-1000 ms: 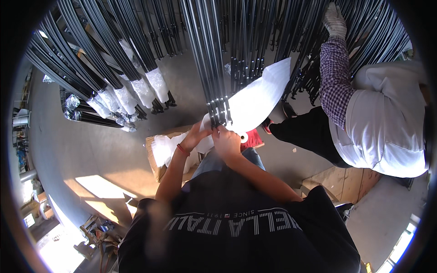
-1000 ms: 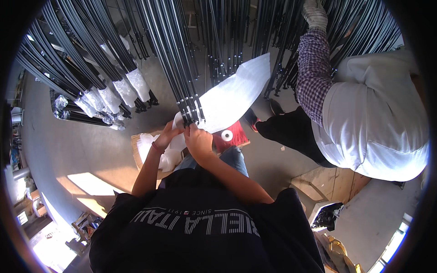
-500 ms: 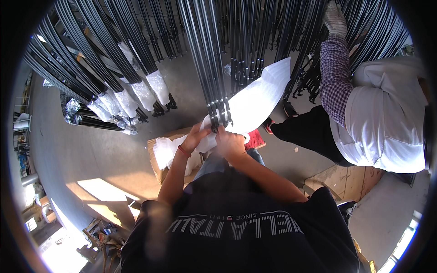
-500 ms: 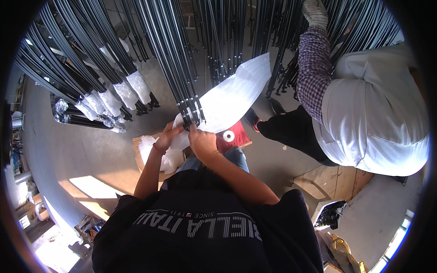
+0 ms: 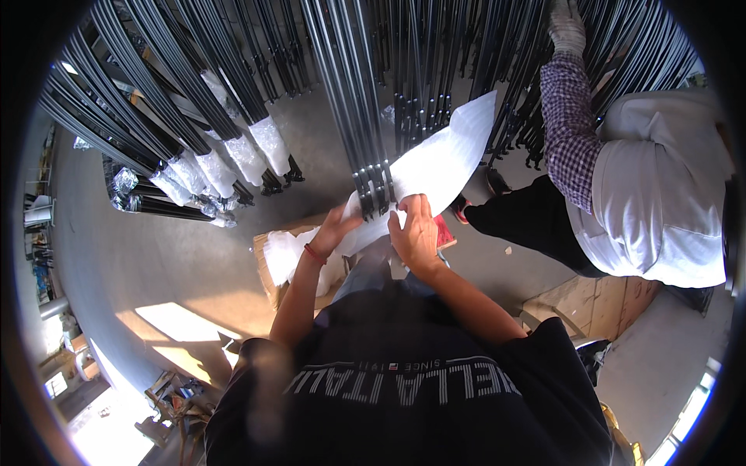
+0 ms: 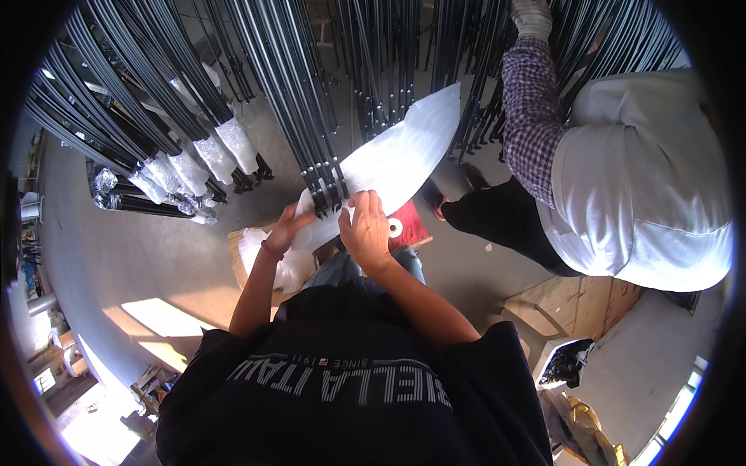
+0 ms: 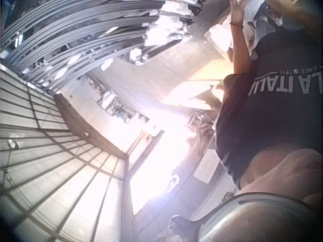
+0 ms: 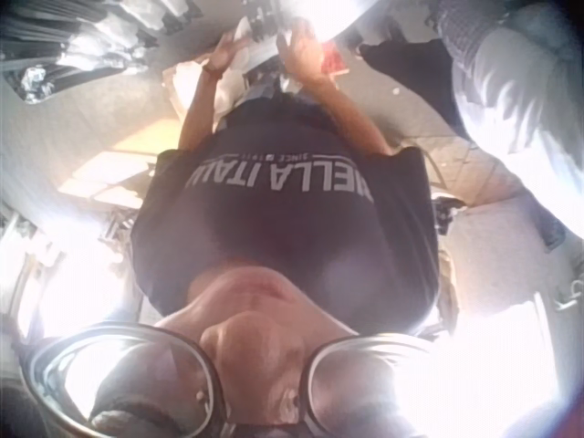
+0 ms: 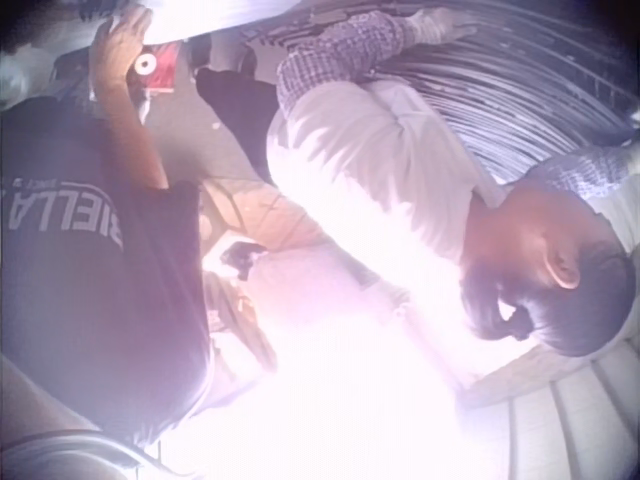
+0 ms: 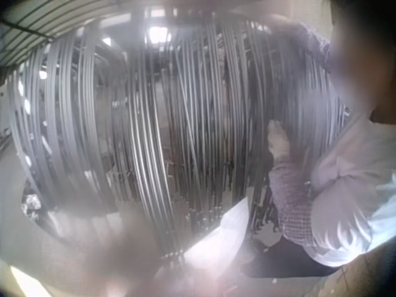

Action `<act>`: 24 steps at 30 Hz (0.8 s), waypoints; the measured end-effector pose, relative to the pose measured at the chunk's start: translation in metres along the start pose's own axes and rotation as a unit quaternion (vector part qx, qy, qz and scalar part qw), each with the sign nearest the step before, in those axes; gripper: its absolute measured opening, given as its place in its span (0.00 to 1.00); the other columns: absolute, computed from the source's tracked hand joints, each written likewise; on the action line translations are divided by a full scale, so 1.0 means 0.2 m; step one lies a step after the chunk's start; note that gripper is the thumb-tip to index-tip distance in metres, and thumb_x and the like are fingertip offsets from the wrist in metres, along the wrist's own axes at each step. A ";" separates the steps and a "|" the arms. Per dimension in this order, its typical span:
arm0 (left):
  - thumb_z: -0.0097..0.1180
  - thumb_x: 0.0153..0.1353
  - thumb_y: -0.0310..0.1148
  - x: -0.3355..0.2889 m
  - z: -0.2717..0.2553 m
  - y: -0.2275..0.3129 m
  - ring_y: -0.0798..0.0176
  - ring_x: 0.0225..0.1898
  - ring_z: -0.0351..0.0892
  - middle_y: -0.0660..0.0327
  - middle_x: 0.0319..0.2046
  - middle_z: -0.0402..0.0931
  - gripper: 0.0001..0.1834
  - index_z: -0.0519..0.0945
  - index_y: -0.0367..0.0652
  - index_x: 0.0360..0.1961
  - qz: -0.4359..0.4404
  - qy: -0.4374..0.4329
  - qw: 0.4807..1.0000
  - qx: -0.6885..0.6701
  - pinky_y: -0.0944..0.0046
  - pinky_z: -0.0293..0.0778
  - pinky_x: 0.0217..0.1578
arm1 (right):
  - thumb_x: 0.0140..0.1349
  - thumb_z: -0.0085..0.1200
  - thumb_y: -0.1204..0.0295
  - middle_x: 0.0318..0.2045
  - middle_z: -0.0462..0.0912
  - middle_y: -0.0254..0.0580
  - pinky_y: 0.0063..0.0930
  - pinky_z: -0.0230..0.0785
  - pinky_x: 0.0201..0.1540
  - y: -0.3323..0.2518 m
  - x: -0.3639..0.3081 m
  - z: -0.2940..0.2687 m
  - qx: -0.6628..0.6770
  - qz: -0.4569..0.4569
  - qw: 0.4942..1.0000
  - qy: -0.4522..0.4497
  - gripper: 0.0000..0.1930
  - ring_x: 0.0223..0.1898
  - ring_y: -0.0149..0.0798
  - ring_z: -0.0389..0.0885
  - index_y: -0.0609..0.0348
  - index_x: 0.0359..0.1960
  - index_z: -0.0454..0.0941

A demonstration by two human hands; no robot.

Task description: The person wraps bundles of thin metal rods with foam padding and plastic film by hand, while working at a large rack of curved metal tubes.

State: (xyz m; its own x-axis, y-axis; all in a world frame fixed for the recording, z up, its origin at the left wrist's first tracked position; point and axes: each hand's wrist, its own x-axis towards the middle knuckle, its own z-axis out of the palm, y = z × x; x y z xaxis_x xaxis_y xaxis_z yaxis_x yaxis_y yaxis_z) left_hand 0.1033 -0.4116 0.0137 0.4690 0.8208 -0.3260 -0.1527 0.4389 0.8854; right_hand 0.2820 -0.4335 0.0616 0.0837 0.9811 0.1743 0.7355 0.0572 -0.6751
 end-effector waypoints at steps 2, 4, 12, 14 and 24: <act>0.49 0.54 0.29 0.01 -0.03 -0.02 0.71 0.39 0.71 0.64 0.38 0.73 0.17 0.70 0.38 0.46 -0.011 0.001 1.000 0.021 0.70 0.68 0.41 | 0.50 0.52 0.69 0.22 0.73 0.44 0.35 0.65 0.26 -0.01 -0.03 0.02 0.001 0.054 0.998 -0.021 0.10 0.25 0.47 0.74 0.59 0.32 0.67; 0.50 0.53 0.28 0.03 -0.02 -0.02 0.72 0.39 0.71 0.64 0.38 0.73 0.17 0.70 0.38 0.46 -0.009 -0.001 1.000 0.024 0.70 0.68 0.41 | 0.51 0.52 0.69 0.17 0.74 0.41 0.36 0.66 0.24 -0.01 -0.03 0.03 -0.015 0.112 0.990 -0.084 0.09 0.21 0.47 0.75 0.59 0.30 0.69; 0.56 0.49 0.26 0.08 0.17 0.02 0.73 0.40 0.69 0.64 0.37 0.73 0.20 0.69 0.37 0.45 0.131 0.105 0.974 0.152 0.70 0.66 0.42 | 0.55 0.45 0.68 0.12 0.75 0.46 0.38 0.67 0.18 0.00 0.00 0.10 -0.071 0.023 0.995 -0.065 0.08 0.14 0.48 0.75 0.58 0.23 0.65; 0.57 0.47 0.27 0.07 0.20 0.05 0.73 0.39 0.70 0.63 0.36 0.74 0.20 0.70 0.36 0.43 0.128 0.121 0.974 0.142 0.69 0.66 0.42 | 0.55 0.45 0.69 0.12 0.75 0.46 0.37 0.67 0.18 0.02 0.00 0.11 -0.066 0.012 0.996 -0.055 0.08 0.14 0.48 0.75 0.58 0.23 0.65; 0.51 0.54 0.34 0.05 0.07 -0.01 0.71 0.42 0.69 0.61 0.40 0.73 0.19 0.69 0.37 0.47 0.037 0.063 0.995 0.074 0.67 0.65 0.44 | 0.54 0.47 0.73 0.14 0.74 0.45 0.36 0.65 0.18 0.05 0.07 -0.04 0.019 0.006 1.000 -0.001 0.02 0.15 0.47 0.74 0.57 0.27 0.70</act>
State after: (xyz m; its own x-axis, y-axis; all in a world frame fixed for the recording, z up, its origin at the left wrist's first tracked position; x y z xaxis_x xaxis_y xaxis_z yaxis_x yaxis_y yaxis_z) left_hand 0.1209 -0.4094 0.0135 0.3481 0.8917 -0.2894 -0.0474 0.3250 0.9445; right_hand 0.2963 -0.4214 0.0629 0.0901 0.9823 0.1644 0.7084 0.0528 -0.7038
